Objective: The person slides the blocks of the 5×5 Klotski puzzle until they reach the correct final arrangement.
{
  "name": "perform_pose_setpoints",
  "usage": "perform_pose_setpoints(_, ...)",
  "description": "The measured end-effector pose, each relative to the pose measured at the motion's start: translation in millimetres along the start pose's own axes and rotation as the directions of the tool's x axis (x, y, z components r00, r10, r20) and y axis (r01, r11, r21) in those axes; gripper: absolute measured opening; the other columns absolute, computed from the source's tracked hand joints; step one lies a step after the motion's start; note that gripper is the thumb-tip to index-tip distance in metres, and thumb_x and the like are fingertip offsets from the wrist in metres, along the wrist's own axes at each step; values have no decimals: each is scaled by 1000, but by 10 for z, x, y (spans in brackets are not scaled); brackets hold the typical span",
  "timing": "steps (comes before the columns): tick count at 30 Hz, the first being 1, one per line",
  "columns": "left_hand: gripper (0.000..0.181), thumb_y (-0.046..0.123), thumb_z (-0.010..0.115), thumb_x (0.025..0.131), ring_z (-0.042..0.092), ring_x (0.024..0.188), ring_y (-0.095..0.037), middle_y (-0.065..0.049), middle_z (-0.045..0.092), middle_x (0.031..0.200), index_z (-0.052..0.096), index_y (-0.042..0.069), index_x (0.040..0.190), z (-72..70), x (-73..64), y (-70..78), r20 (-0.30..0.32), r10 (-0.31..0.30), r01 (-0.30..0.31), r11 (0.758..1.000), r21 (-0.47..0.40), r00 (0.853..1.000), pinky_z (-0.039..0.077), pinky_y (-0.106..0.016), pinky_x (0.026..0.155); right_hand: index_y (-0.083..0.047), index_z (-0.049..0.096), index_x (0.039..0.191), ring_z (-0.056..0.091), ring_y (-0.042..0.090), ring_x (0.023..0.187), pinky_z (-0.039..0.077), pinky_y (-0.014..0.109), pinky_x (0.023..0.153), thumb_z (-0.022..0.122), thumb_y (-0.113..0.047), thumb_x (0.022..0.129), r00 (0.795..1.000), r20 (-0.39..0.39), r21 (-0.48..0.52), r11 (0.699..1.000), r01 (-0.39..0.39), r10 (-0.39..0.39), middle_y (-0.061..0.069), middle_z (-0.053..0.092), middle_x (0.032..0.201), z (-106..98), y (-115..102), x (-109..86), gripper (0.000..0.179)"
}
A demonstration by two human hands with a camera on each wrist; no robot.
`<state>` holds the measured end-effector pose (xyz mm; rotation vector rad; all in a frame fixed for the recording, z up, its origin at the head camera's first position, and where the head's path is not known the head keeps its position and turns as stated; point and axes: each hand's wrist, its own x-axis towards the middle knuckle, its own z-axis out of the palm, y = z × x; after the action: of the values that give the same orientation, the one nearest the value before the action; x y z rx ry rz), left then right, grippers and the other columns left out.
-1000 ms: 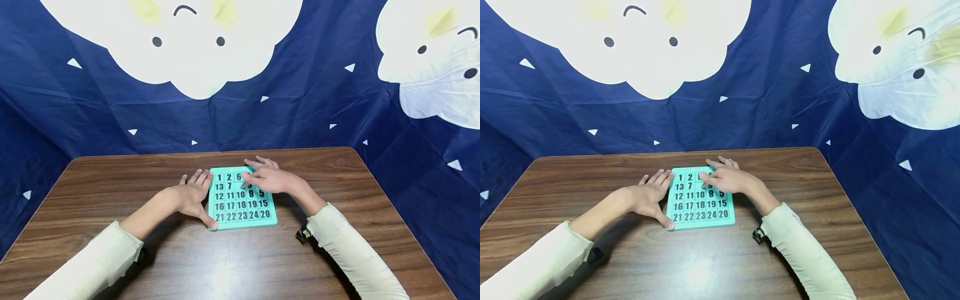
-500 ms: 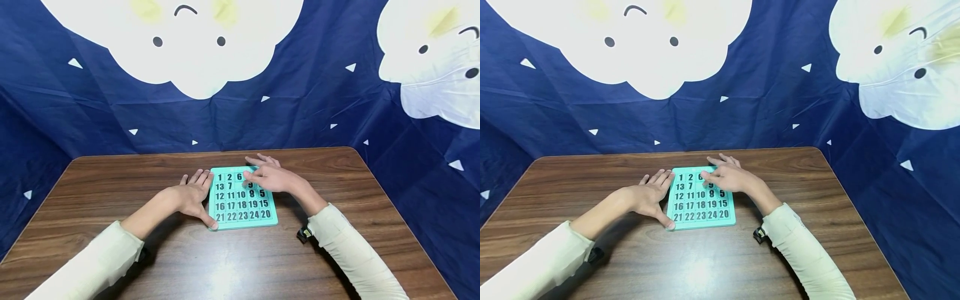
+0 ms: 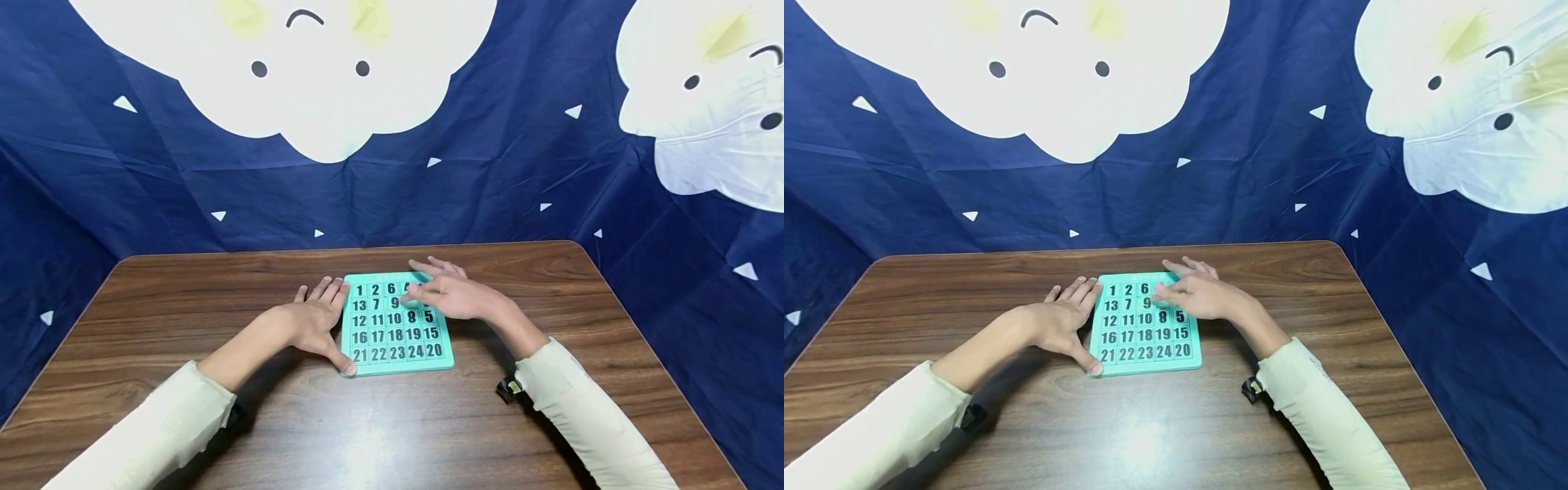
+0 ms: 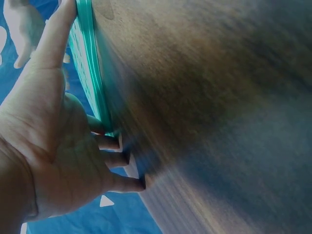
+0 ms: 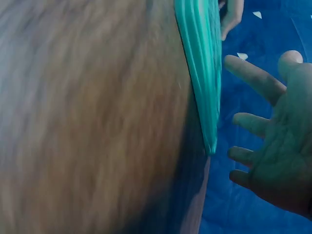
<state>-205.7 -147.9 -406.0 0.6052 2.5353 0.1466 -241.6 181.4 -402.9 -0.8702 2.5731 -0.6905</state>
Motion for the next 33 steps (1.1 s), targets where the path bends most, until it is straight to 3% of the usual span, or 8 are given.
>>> perform_pose_setpoints(3,173,93,86,69,-9,177,-49,-27,-10,189,-7,-1,180,-2,11,9,3,4,-4,1000,7,1000,3,-78,139,-27,91,120,5,51,177,-1,81,135,36,-59,121,996,-78,-2,999,-49,48,13,29,188,-73,86,-85,63)
perform_pose_setpoints(6,173,94,86,69,-10,177,-48,-27,-10,189,-7,0,180,-1,21,12,11,-1,0,1000,8,1000,2,-77,139,-25,93,114,6,50,177,0,81,135,39,-58,121,991,-96,-8,996,-94,92,12,31,187,-105,154,-142,63)
perform_pose_setpoints(12,174,93,87,68,-11,177,-47,-26,-10,189,-7,0,180,5,24,-1,15,-10,10,1000,6,1000,2,-77,139,-28,88,130,1,50,177,-3,79,136,42,-57,121,999,-16,31,998,-52,52,12,25,189,-38,128,-108,55)
perform_pose_setpoints(15,173,93,87,68,-10,177,-48,-27,-9,189,-7,-1,180,6,24,-5,8,-6,6,1000,12,1000,2,-78,139,-27,86,134,3,51,177,-1,80,136,40,-60,121,998,-40,31,999,-43,44,14,26,189,-21,105,-80,58)
perform_pose_setpoints(20,172,92,87,69,-9,177,-49,-28,-8,189,-6,-1,180,12,20,-6,4,-2,2,1000,14,1000,3,-78,139,-27,81,143,7,53,176,4,81,135,32,-67,119,990,-100,-28,994,-101,98,16,27,188,-19,140,-101,68)
perform_pose_setpoints(23,172,92,87,69,-9,177,-48,-28,-8,189,-6,-1,180,12,18,-4,6,-4,4,1000,13,1000,3,-78,139,-27,82,142,7,52,176,4,82,135,35,-65,119,991,-77,-35,993,-115,112,15,27,188,-27,152,-130,64)
perform_pose_setpoints(28,171,92,87,69,-9,177,-48,-27,-8,189,-5,-1,180,1,11,5,8,-8,8,1000,16,1000,3,-77,139,-25,90,124,6,50,177,0,84,134,43,-57,121,996,-55,10,997,-74,75,13,32,187,-44,114,-128,57)
perform_pose_setpoints(33,171,92,87,70,-10,177,-48,-27,-8,189,-6,0,180,-5,-4,-3,10,-13,12,1000,11,1000,3,-77,139,-29,81,143,4,49,178,0,82,135,36,-62,120,996,-60,27,998,-59,61,14,22,190,10,83,-20,61)
